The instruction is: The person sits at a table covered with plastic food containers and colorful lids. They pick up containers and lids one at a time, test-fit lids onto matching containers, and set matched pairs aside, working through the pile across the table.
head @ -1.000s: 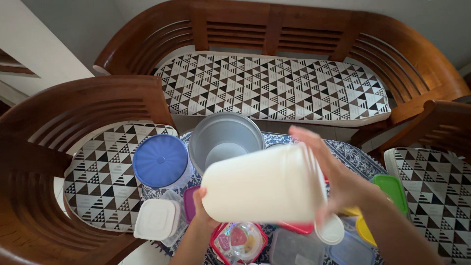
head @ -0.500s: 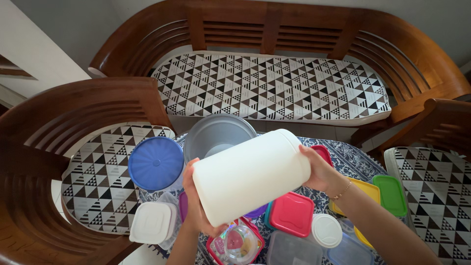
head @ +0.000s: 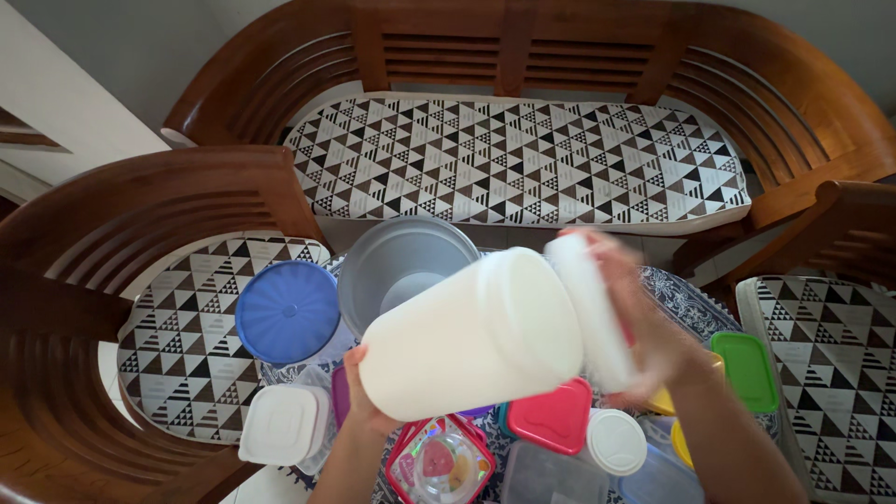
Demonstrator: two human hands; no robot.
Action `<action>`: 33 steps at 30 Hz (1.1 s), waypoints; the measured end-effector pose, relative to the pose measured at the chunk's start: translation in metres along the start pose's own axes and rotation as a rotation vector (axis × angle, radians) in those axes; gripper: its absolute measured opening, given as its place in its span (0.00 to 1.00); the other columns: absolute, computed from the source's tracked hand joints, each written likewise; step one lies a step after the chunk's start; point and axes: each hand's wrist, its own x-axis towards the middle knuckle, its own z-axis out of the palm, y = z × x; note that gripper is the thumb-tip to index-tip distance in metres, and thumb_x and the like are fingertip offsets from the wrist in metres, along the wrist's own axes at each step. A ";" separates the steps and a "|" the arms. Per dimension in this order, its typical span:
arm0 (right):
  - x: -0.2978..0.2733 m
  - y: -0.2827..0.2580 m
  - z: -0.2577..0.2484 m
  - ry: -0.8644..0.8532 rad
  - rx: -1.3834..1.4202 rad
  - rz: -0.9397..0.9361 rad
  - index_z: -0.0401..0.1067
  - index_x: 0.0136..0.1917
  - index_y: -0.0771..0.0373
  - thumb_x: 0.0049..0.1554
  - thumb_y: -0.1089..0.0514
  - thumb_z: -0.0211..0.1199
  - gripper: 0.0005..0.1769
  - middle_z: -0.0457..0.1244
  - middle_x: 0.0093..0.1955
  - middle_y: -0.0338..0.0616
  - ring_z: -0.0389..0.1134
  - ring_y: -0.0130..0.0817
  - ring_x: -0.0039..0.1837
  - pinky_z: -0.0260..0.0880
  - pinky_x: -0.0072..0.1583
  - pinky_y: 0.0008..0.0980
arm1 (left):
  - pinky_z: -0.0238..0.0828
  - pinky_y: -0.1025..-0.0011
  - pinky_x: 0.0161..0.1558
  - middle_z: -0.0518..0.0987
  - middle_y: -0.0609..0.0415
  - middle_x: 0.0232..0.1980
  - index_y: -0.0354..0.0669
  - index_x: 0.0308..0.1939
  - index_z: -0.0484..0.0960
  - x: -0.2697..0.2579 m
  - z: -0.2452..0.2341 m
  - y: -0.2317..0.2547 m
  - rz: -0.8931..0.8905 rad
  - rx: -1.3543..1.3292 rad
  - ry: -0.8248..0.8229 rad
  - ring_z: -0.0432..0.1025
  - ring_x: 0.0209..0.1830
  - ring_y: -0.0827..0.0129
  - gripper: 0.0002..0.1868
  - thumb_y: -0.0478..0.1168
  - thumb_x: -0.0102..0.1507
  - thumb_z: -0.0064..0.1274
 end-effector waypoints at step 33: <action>-0.224 0.333 0.003 0.023 -1.006 1.634 0.48 0.81 0.45 0.38 0.24 0.76 0.68 0.61 0.69 0.55 0.62 0.54 0.70 0.58 0.67 0.62 | 0.71 0.40 0.55 0.70 0.37 0.71 0.39 0.76 0.63 -0.027 -0.060 -0.004 0.444 -0.041 0.006 0.71 0.63 0.40 0.50 0.68 0.60 0.52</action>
